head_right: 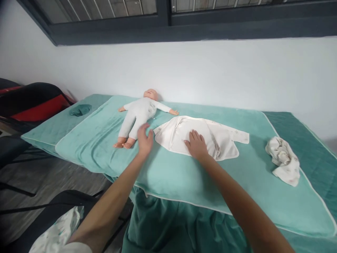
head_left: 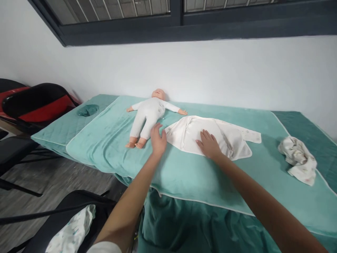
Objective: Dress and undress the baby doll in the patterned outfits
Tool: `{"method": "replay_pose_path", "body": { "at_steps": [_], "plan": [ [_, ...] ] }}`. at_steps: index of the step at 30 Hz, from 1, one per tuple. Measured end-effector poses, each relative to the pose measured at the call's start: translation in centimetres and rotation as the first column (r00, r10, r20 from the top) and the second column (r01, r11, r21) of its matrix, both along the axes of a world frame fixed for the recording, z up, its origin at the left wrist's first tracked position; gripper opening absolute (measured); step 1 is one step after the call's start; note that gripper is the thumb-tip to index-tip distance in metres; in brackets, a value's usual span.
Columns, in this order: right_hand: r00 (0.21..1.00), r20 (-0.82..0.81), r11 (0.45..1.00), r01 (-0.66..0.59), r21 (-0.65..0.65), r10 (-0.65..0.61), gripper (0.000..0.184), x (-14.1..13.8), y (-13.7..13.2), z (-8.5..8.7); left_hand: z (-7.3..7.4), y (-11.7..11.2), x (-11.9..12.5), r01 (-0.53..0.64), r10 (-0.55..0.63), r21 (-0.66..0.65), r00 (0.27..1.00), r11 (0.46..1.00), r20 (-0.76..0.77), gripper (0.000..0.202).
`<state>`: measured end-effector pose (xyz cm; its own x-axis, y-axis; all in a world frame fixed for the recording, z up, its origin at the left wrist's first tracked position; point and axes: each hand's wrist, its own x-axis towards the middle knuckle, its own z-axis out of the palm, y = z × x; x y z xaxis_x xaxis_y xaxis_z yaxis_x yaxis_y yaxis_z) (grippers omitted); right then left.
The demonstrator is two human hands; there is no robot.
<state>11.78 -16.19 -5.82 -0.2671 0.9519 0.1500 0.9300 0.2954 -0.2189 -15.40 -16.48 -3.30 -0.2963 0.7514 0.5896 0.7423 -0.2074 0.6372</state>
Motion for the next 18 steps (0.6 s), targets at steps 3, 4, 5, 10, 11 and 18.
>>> {"method": "replay_pose_path", "body": {
  "at_steps": [3,4,5,10,11,18],
  "plan": [
    [0.994,-0.109,1.000,-0.030,0.008,0.031,0.067,-2.1,2.2,1.0,2.3,1.2,-5.2,-0.022,0.028,0.069,0.996,0.997,-0.086,0.034],
    [0.986,-0.155,0.998,-0.053,0.027,0.057,0.067,-3.4,3.4,1.5,2.9,1.9,-7.0,-0.042,0.047,0.055,0.993,0.998,-0.105,0.035],
    [0.976,-0.199,0.995,-0.080,0.056,0.089,0.066,-4.9,4.8,2.1,3.2,2.7,-8.8,-0.070,0.071,0.011,0.992,0.997,-0.109,0.036],
    [0.947,-0.288,0.978,-0.087,0.188,0.140,0.050,-13.5,13.8,4.5,3.2,6.8,-15.7,-0.087,0.171,-0.405,0.969,0.910,0.176,0.050],
    [0.953,-0.280,0.981,-0.063,0.185,0.114,0.050,-15.0,15.8,4.8,3.1,7.5,-16.5,-0.023,0.168,-0.470,0.948,0.883,0.269,0.051],
    [0.908,-0.405,0.979,0.028,-0.204,-0.110,0.068,-22.0,27.1,6.3,3.0,10.9,-18.7,0.530,0.123,-0.506,0.598,0.680,0.792,0.056]
  ]
}}
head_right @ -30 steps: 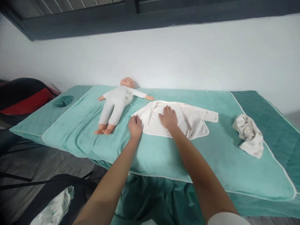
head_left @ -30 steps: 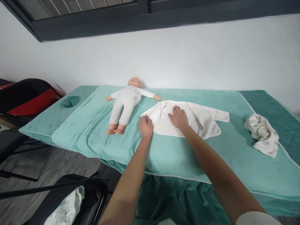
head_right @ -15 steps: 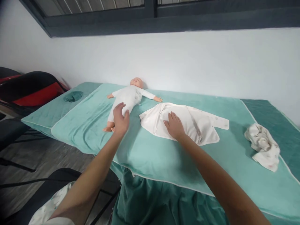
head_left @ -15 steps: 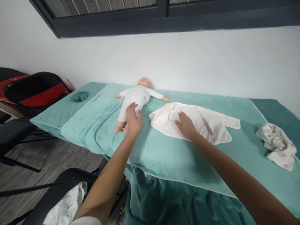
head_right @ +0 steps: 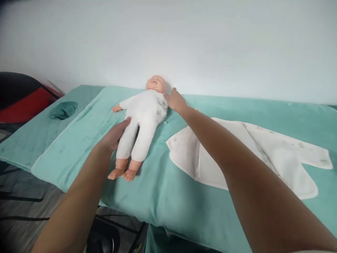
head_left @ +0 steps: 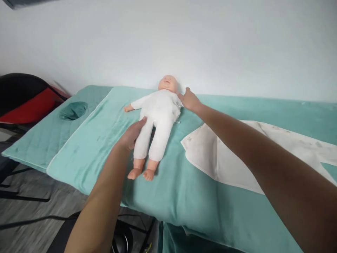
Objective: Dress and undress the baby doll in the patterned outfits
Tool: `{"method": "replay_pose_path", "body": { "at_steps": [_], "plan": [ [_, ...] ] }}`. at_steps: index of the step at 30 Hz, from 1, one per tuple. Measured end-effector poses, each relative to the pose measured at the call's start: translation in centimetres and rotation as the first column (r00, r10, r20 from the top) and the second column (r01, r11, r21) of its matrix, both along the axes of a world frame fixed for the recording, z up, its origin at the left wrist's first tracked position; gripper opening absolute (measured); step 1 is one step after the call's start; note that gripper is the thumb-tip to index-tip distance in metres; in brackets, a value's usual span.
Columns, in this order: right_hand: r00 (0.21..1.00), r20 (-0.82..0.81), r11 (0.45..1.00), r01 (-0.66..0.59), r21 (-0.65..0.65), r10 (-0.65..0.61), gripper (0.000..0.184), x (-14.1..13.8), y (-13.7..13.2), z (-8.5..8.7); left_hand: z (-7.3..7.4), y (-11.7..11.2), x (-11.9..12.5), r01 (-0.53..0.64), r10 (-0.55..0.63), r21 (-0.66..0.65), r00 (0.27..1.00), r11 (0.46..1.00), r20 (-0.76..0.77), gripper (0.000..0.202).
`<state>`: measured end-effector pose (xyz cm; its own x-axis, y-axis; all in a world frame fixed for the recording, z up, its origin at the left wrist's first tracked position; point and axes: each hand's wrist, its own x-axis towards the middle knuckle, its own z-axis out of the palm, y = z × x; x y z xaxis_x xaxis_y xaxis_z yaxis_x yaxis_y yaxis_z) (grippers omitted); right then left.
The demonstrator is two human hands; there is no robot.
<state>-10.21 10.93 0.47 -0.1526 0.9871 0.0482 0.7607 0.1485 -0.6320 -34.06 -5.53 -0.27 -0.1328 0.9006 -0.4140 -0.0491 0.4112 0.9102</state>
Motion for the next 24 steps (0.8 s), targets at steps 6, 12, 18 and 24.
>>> {"method": "replay_pose_path", "body": {
  "at_steps": [6,12,18,24],
  "plan": [
    [0.945,-0.244,0.972,-0.234,-0.030,0.220,0.067,-3.1,5.1,0.1,-0.3,1.7,0.4,-0.152,0.153,-0.015,0.985,0.988,0.078,0.045],
    [0.936,-0.263,0.958,-0.269,-0.099,0.235,0.057,-1.6,3.3,3.6,1.1,0.9,3.0,0.004,0.008,-0.047,0.967,0.999,0.254,0.047],
    [0.990,-0.091,0.985,-0.118,-0.122,0.108,0.082,7.8,-0.9,8.3,2.7,-2.5,11.4,0.105,-0.135,0.097,0.910,0.990,0.393,0.047],
    [1.000,0.022,0.994,0.018,-0.103,-0.016,0.084,19.8,-5.9,9.0,2.0,-7.0,22.4,0.227,-0.261,0.128,0.823,0.965,0.504,0.062]
  ]
}}
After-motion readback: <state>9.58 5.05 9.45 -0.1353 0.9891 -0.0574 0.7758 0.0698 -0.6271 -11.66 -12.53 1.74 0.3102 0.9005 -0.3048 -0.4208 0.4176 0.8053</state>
